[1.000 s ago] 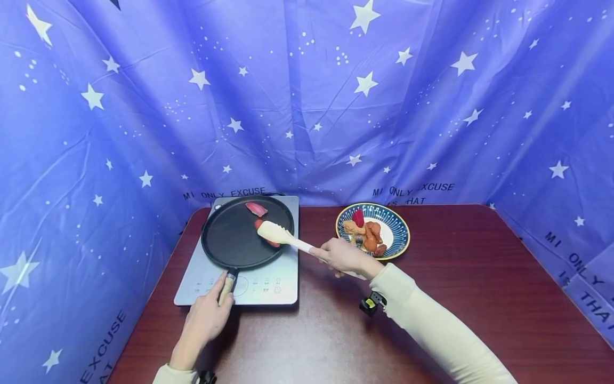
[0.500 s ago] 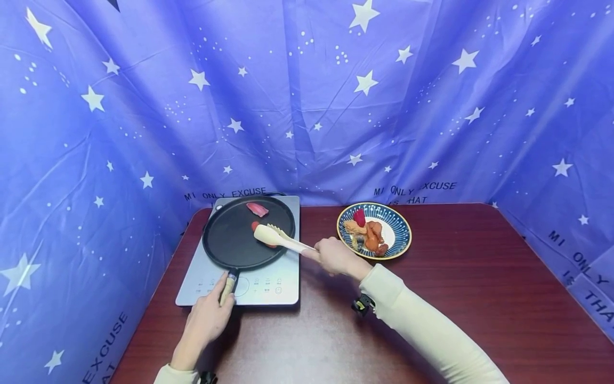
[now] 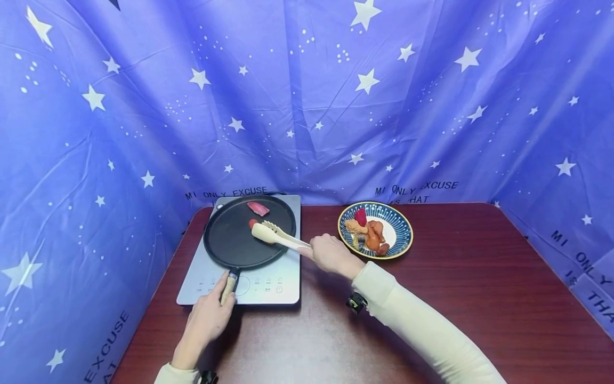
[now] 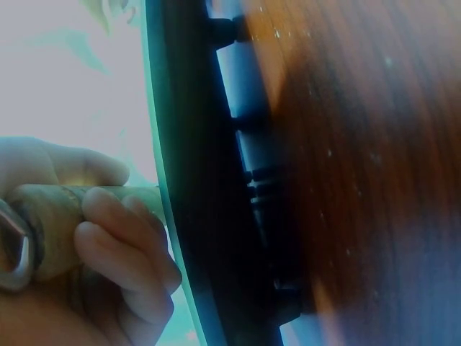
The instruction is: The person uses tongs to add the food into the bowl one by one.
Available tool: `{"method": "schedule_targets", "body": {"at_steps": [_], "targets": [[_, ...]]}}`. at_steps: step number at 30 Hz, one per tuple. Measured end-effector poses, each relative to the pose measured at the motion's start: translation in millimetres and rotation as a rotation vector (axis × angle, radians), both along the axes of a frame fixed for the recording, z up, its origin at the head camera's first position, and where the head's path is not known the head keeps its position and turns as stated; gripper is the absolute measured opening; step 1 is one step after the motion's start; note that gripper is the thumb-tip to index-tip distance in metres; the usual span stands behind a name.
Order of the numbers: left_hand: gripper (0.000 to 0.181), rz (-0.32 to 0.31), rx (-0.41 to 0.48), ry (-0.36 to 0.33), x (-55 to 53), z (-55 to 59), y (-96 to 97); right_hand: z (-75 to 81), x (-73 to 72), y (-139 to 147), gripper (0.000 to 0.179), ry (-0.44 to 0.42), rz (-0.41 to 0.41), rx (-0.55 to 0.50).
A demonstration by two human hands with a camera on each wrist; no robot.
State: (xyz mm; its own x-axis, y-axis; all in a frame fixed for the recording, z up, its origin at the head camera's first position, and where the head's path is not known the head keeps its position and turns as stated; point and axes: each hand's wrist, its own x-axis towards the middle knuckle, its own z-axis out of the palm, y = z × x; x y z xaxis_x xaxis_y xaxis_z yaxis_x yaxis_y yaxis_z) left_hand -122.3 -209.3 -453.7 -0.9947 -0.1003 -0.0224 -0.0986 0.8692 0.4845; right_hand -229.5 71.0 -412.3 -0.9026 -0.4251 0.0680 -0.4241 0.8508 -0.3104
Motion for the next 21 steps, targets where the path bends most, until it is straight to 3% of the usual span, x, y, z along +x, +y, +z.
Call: {"method": "schedule_targets", "body": {"at_steps": [21], "targets": [[0.057, -0.004, -0.005, 0.016, 0.3, -1.1, -0.5, -0.3, -8.2, -11, 0.050, 0.019, -0.035, 0.040]]}}
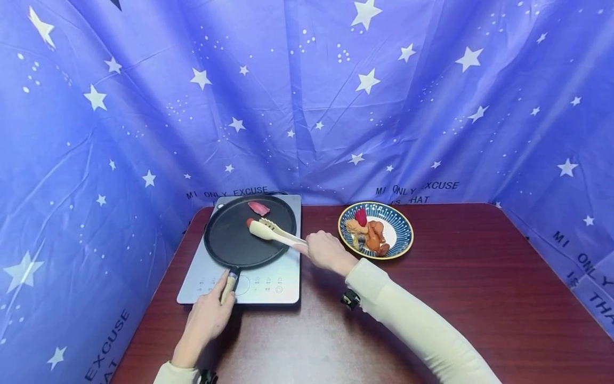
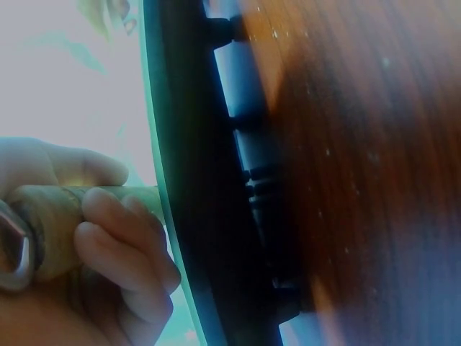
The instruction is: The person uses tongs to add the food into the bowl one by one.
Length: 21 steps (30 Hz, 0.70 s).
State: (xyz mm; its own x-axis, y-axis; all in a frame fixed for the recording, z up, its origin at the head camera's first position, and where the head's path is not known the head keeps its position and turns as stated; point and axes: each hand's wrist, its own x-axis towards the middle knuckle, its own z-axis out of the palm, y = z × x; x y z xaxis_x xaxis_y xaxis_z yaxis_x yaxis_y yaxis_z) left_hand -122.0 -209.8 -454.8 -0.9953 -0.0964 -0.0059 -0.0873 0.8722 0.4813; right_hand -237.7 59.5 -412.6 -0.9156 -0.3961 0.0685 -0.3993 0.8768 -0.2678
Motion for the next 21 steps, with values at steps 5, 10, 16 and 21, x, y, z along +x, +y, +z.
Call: {"method": "schedule_targets", "body": {"at_steps": [5, 10, 16, 21], "targets": [[0.057, 0.005, 0.001, -0.014, 1.0, 0.2, -0.1, -0.1, -1.0, -3.7, 0.049, 0.019, 0.001, 0.010], [0.057, 0.002, 0.006, -0.018, 0.5, 0.9, 0.1, -0.2, -2.4, -6.1, 0.048, 0.053, -0.016, 0.018], [0.058, -0.004, 0.008, -0.012, -1.7, 2.2, 0.2, -1.0, -6.6, -7.2, 0.048, 0.071, -0.040, 0.013], [0.058, -0.001, 0.009, -0.012, -2.2, 1.4, 0.5, -3.2, -10.3, -7.3, 0.049, 0.059, -0.048, 0.015]]}}
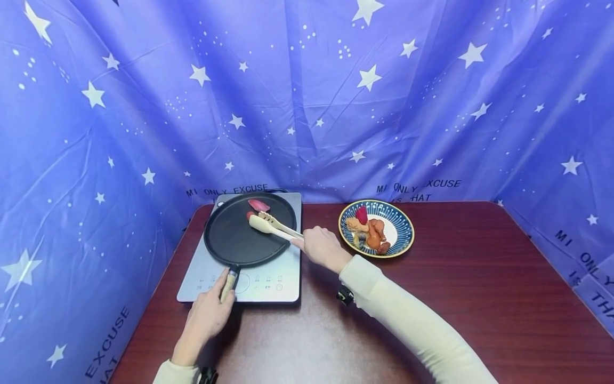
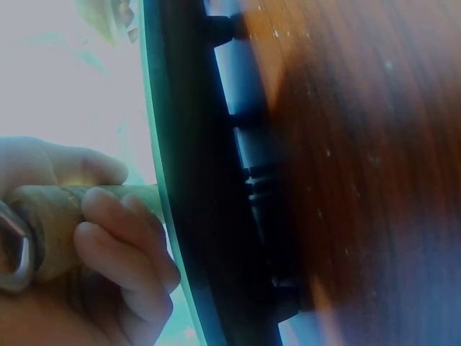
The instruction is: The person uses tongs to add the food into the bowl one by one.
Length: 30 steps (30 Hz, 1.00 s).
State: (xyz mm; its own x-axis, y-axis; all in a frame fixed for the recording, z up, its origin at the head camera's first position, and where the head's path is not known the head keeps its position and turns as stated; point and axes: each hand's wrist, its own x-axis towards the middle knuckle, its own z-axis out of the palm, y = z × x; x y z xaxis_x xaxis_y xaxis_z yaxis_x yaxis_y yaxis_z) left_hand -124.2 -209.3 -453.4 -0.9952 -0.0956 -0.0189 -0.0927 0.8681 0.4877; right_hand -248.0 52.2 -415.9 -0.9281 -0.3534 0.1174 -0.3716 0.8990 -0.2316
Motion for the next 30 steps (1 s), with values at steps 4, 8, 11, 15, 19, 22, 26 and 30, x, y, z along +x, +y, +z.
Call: {"method": "schedule_targets", "body": {"at_steps": [4, 8, 11, 15, 19, 22, 26, 30], "targets": [[0.058, -0.002, -0.002, 0.002, 0.2, -0.3, 0.6, 0.7, -1.7, -1, 0.049, 0.004, -0.011, 0.001], [0.058, 0.002, -0.006, -0.002, 0.3, -1.1, -0.4, 0.8, -3.9, -4, 0.050, 0.008, -0.014, 0.005], [0.058, 0.003, -0.010, 0.002, 0.3, -1.6, -1.1, 0.6, -5.1, -7, 0.050, -0.003, -0.019, 0.013], [0.058, 0.000, -0.008, 0.008, 0.2, -1.5, -0.4, 0.8, -6.8, -9, 0.050, -0.014, -0.025, 0.028], [0.058, -0.001, 0.004, 0.008, 0.5, -1.5, 0.3, 0.8, -8.7, -12, 0.051, -0.010, -0.025, 0.036], [0.058, -0.002, 0.006, 0.006, 0.7, -2.0, 0.4, 0.9, -9.8, -14, 0.051, -0.019, -0.031, 0.038], [0.058, 0.005, -0.002, 0.003, 0.8, -2.8, -0.4, 0.6, -11.1, -16, 0.052, -0.020, -0.035, 0.029], [0.058, 0.003, -0.002, 0.006, 0.1, -2.5, -0.8, 0.0, -13.0, -19, 0.052, -0.009, -0.040, 0.036]]}}
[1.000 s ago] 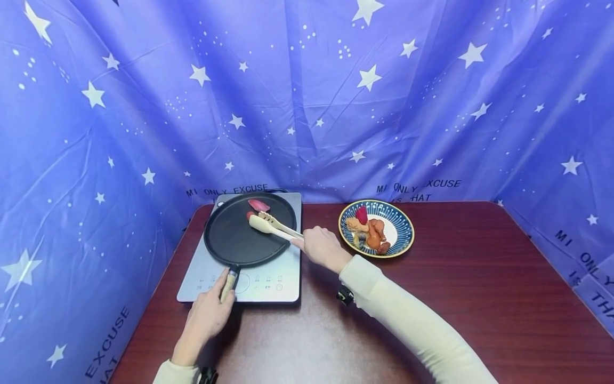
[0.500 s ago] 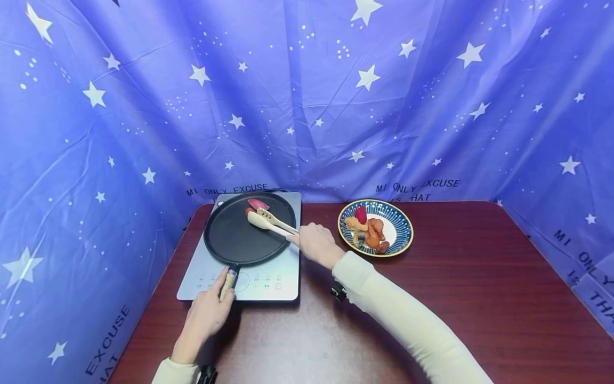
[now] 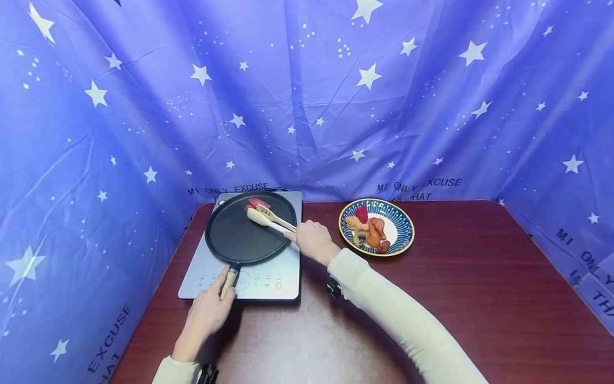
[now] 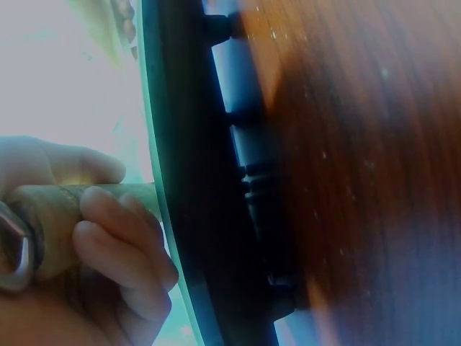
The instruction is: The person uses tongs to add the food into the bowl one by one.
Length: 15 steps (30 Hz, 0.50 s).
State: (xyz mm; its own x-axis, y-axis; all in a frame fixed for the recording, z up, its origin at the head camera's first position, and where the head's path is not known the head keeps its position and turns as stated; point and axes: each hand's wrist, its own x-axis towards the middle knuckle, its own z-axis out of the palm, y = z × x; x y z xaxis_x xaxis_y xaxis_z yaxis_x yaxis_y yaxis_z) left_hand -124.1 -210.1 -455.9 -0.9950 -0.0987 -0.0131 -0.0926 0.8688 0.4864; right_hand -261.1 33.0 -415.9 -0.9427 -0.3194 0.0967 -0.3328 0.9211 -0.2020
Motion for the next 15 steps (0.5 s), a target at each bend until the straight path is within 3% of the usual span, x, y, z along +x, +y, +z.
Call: {"method": "schedule_targets", "body": {"at_steps": [15], "targets": [[0.058, -0.006, 0.004, 0.001, -0.9, -0.7, -1.1, 4.4, -5.4, -14, 0.051, -0.008, 0.008, 0.039]]}}
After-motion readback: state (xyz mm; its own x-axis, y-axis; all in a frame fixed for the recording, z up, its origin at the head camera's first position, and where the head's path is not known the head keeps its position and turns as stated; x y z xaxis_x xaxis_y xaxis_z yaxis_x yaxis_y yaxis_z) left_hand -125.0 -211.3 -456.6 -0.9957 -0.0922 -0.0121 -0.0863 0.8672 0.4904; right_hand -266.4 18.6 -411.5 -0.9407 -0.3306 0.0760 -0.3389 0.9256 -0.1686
